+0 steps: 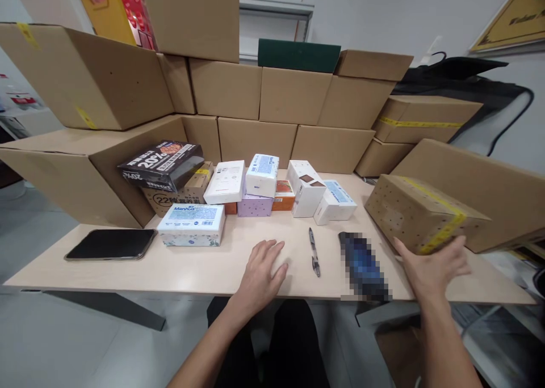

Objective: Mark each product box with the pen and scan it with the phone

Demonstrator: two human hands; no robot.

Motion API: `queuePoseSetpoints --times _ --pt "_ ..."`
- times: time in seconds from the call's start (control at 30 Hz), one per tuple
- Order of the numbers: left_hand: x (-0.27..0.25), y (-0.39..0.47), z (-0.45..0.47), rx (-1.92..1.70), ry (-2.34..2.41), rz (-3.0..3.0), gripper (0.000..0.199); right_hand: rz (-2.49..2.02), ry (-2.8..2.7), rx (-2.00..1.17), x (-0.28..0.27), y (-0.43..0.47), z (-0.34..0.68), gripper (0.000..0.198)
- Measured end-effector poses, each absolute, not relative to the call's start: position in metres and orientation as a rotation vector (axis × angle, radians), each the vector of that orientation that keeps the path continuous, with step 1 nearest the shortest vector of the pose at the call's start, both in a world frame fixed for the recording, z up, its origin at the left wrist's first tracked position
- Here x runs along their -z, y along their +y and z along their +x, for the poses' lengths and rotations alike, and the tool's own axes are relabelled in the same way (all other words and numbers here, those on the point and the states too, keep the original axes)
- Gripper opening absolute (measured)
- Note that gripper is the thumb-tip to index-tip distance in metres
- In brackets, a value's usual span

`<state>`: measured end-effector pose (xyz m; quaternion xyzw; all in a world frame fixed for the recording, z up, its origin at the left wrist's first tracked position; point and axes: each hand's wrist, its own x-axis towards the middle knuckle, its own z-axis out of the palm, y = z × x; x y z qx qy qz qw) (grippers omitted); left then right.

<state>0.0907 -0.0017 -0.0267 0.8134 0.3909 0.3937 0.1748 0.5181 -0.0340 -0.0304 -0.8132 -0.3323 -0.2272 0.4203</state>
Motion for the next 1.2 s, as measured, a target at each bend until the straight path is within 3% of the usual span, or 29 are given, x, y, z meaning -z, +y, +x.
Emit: queuePoseSetpoints --times 0.13,0.2,0.23,0.3,0.37,0.53,0.77,1.0,1.2 --pt "0.029 -0.003 0.091 -1.054 1.149 2.381 0.044 -2.116 -0.73 0.528 0.029 -0.034 0.513 0.131" --pt "0.028 -0.003 0.092 -1.003 1.152 2.418 0.044 -2.011 -0.764 0.707 0.016 -0.038 0.498 0.106" --pt "0.027 -0.004 0.092 -0.981 1.148 2.435 0.044 -1.914 -0.858 0.79 0.009 -0.036 0.489 0.084" --pt "0.026 -0.004 0.092 -0.957 1.135 2.467 0.044 -1.815 -1.247 0.689 -0.006 -0.025 0.469 0.048" --pt "0.026 -0.005 0.092 -0.948 1.13 2.49 0.043 -1.794 -1.484 0.577 -0.017 -0.001 0.451 0.035" --pt "0.024 -0.005 0.091 -0.965 1.113 2.51 0.039 -2.061 -1.911 0.22 -0.026 0.067 0.433 0.051" --pt "0.022 -0.005 0.091 -0.98 1.078 2.505 0.037 -2.217 -1.764 0.042 -0.024 0.099 0.44 0.056" --pt "0.018 -0.003 0.089 -1.044 1.058 2.389 0.032 -2.225 -1.31 0.079 -0.03 0.096 0.457 0.057" --pt "0.021 0.0 0.088 -1.216 1.055 2.038 0.029 -2.057 -1.026 0.265 -0.04 0.021 0.462 0.062"
